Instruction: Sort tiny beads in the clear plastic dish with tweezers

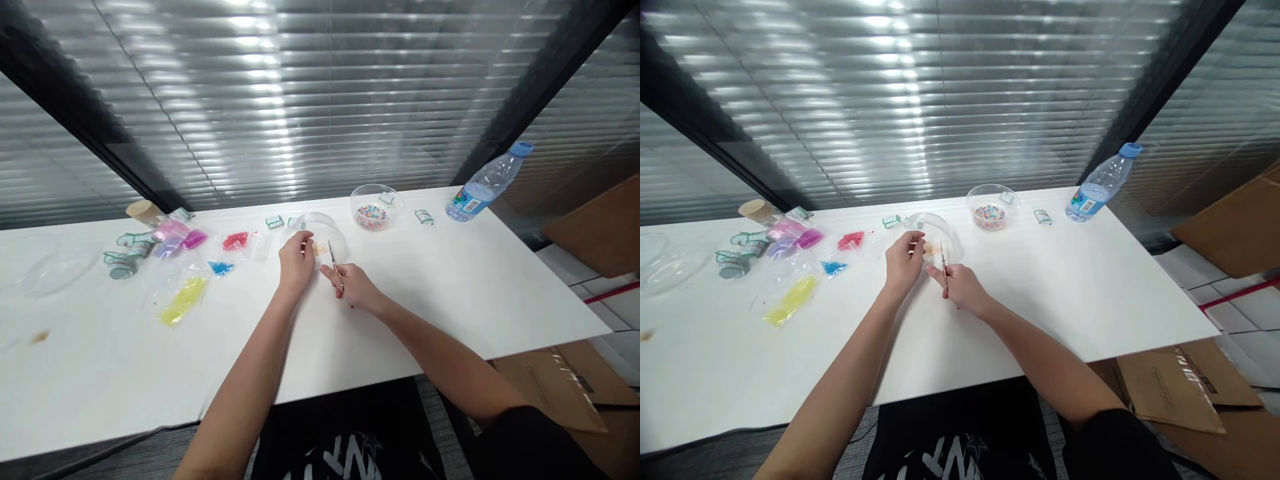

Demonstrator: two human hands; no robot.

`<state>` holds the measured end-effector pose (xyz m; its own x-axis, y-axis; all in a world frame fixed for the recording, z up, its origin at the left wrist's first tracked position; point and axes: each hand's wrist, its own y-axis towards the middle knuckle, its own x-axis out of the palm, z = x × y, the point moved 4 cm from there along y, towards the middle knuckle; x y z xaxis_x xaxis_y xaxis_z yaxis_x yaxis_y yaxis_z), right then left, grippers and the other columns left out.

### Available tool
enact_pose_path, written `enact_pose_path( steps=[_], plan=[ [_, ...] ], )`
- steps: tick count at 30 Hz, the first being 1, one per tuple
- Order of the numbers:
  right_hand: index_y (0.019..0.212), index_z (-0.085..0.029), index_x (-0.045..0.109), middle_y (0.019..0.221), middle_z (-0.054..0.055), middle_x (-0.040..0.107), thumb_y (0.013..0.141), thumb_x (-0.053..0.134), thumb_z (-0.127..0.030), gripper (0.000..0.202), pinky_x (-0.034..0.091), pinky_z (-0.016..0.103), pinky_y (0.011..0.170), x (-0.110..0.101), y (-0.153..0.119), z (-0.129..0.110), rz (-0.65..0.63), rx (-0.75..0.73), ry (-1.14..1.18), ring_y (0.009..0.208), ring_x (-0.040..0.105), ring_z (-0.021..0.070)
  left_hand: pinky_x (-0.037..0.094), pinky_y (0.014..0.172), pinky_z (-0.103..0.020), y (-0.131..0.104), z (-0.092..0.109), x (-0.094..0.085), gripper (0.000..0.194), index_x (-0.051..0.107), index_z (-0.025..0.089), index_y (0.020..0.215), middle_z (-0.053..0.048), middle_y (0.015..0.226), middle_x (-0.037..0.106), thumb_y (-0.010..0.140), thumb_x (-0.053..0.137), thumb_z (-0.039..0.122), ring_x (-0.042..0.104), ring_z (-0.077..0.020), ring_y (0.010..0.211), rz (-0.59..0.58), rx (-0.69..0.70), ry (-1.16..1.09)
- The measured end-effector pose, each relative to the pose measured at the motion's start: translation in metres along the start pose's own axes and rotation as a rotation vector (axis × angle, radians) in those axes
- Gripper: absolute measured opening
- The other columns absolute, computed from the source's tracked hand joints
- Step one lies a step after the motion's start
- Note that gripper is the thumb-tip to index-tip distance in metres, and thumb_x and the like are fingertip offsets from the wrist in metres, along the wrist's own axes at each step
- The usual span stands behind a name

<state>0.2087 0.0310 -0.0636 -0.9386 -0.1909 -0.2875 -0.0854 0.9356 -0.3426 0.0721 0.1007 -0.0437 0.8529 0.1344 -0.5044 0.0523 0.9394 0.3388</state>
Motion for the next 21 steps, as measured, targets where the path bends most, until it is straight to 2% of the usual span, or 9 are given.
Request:
enact_pose_path(
  steps=[4,9,12,21],
  plan=[
    [0.062,-0.021,0.045,0.054,-0.001,0.053,0.08,0.056,-0.073,0.056,0.036,0.021,0.034,0.0,-0.001,0.0,0.0,0.009,0.014,0.042,0.042,0.0095,0.05,0.082,-0.033,-0.002,0.004,0.006,0.03,0.065,0.017,0.099,-0.01,0.106,0.062,0.083,0.041,0.006,0.061,-0.0203,0.093,-0.113,0.218,0.31],
    [0.062,-0.021,0.044,0.054,-0.001,0.052,0.079,0.057,-0.072,0.055,0.036,0.021,0.033,0.0,-0.001,0.0,0.0,0.006,0.026,0.043,0.043,0.01,0.05,0.077,-0.035,-0.007,0.008,0.011,0.031,0.066,0.017,0.097,-0.012,0.111,0.059,0.081,0.044,0.002,0.054,-0.0264,0.101,-0.28,0.262,0.611],
    [0.061,-0.021,0.043,0.054,-0.001,0.052,0.079,0.057,-0.071,0.055,0.036,0.021,0.033,0.0,-0.002,0.0,0.0,0.011,0.029,0.044,0.042,0.01,0.049,0.076,-0.036,-0.008,0.01,0.012,0.032,0.066,0.017,0.098,-0.014,0.113,0.058,0.08,0.045,0.001,0.052,-0.0277,0.1,-0.323,0.271,0.665],
    [0.06,-0.021,0.043,0.054,-0.001,0.053,0.08,0.056,-0.072,0.056,0.036,0.021,0.034,0.001,-0.001,0.0,-0.002,-0.005,0.019,0.044,0.043,0.0099,0.049,0.081,-0.038,-0.008,0.009,0.011,0.027,0.065,0.015,0.094,-0.015,0.108,0.055,0.08,0.047,0.002,0.05,-0.0286,0.099,-0.341,0.25,0.646]
  ],
)
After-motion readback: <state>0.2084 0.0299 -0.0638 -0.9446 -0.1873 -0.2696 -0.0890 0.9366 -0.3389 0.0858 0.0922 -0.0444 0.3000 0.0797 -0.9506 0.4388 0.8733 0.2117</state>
